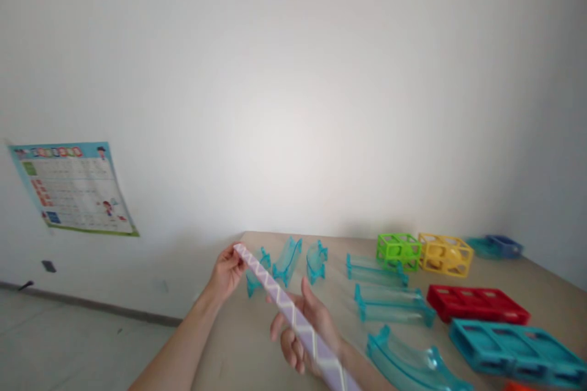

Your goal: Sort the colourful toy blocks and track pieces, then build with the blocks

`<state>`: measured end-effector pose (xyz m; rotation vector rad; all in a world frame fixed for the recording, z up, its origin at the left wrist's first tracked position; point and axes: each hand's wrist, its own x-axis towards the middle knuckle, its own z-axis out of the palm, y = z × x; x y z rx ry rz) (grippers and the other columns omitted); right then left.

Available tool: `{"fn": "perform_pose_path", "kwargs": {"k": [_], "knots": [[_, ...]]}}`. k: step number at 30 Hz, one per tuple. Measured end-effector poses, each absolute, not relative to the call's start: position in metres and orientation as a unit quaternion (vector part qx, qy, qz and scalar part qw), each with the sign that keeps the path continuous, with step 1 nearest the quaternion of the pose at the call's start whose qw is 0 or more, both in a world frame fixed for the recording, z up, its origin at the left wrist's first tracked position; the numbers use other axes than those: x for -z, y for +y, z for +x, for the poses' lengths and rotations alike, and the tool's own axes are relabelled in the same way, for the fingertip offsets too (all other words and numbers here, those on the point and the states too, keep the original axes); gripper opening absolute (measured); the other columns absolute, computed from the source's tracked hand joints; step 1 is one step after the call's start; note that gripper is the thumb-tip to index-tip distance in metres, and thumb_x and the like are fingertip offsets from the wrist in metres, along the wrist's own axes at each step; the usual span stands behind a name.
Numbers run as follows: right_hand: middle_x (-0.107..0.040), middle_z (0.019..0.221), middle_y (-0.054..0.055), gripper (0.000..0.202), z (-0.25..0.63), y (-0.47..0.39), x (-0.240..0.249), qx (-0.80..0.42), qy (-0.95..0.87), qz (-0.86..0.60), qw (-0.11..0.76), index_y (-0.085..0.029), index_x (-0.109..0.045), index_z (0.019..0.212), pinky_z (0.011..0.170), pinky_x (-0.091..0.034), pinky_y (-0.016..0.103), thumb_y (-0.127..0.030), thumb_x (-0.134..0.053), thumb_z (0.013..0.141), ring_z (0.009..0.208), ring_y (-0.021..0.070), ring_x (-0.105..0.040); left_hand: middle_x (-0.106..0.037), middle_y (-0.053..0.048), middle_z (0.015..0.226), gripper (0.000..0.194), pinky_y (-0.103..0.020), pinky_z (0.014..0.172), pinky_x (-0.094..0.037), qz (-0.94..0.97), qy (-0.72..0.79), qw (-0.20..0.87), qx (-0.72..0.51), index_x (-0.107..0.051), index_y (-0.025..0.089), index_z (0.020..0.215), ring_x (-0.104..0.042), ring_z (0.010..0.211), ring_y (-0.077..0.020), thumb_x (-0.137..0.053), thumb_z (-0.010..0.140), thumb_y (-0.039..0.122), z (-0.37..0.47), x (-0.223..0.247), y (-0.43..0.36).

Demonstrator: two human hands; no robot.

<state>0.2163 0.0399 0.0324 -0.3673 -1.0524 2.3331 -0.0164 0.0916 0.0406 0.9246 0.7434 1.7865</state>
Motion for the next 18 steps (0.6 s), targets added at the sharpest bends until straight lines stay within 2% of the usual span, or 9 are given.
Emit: {"fn": "perform_pose_path", "kwargs": {"k": [3, 7, 10, 12, 15, 18], "knots": [[-0.069, 0.068, 0.010, 0.079, 0.218, 0.038, -0.029, -0.878, -0.394, -0.132, 0.239, -0.011, -0.051, 0.119, 0.028, -0.035, 0.016, -0.077, -0.030, 0.082, 0.034, 0.0119, -0.055, -0.059, 0.001, 0.058, 0.029, -0.017, 0.043, -0.047, 0.421, 0.309, 0.512, -0.682, -0.067, 0.012, 0.072, -0.053, 0.048, -0.0082, -0.085, 0.055, 0.027, -0.006, -0.043, 0.085], [-0.067, 0.058, 0.005, 0.057, 0.216, 0.035, -0.022, -0.848, -0.455, -0.156, 0.222, -0.008, -0.057, 0.112, 0.027, -0.026, 0.014, -0.055, -0.058, 0.079, 0.027, 0.0068, -0.044, -0.059, -0.001, 0.057, 0.031, -0.020, 0.043, -0.046, 0.461, 0.324, 0.539, -0.627, -0.065, 0.011, 0.070, -0.053, 0.047, -0.0098, -0.083, 0.060, 0.034, 0.010, -0.045, 0.080], [-0.061, 0.046, 0.002, 0.050, 0.213, 0.032, -0.022, -0.820, -0.472, -0.184, 0.266, -0.006, -0.063, 0.100, 0.027, -0.019, 0.014, -0.050, -0.057, 0.077, 0.025, 0.0053, -0.035, -0.058, 0.001, 0.058, 0.031, -0.019, 0.041, -0.043, 0.469, 0.332, 0.540, -0.615, -0.066, 0.012, 0.076, -0.052, 0.045, -0.0095, -0.080, 0.064, 0.037, 0.020, -0.049, 0.078], [-0.059, 0.042, 0.000, 0.052, 0.211, 0.030, -0.025, -0.800, -0.483, -0.192, 0.299, -0.006, -0.064, 0.096, 0.025, -0.014, 0.015, -0.052, -0.055, 0.076, 0.023, 0.0045, -0.029, -0.061, 0.001, 0.062, 0.034, -0.019, 0.042, -0.044, 0.464, 0.336, 0.531, -0.624, -0.067, 0.015, 0.089, -0.054, 0.048, -0.0102, -0.078, 0.067, 0.039, 0.027, -0.054, 0.076], [-0.057, 0.040, -0.001, 0.051, 0.209, 0.029, -0.029, -0.778, -0.490, -0.190, 0.345, -0.007, -0.064, 0.091, 0.025, -0.009, 0.016, -0.055, -0.056, 0.076, 0.021, 0.0033, -0.024, -0.068, -0.002, 0.073, 0.045, -0.023, 0.051, -0.050, 0.458, 0.342, 0.519, -0.636, -0.064, 0.019, 0.108, -0.062, 0.058, -0.0137, -0.076, 0.070, 0.039, 0.040, -0.059, 0.069], [-0.058, 0.040, -0.001, 0.050, 0.206, 0.030, -0.028, -0.767, -0.486, -0.197, 0.371, -0.008, -0.063, 0.090, 0.024, -0.011, 0.016, -0.055, -0.056, 0.076, 0.021, 0.0036, -0.024, -0.071, -0.007, 0.077, 0.040, -0.025, 0.058, -0.052, 0.474, 0.334, 0.538, -0.612, -0.065, 0.017, 0.104, -0.065, 0.062, -0.0159, -0.074, 0.071, 0.039, 0.058, -0.058, 0.060]]}}
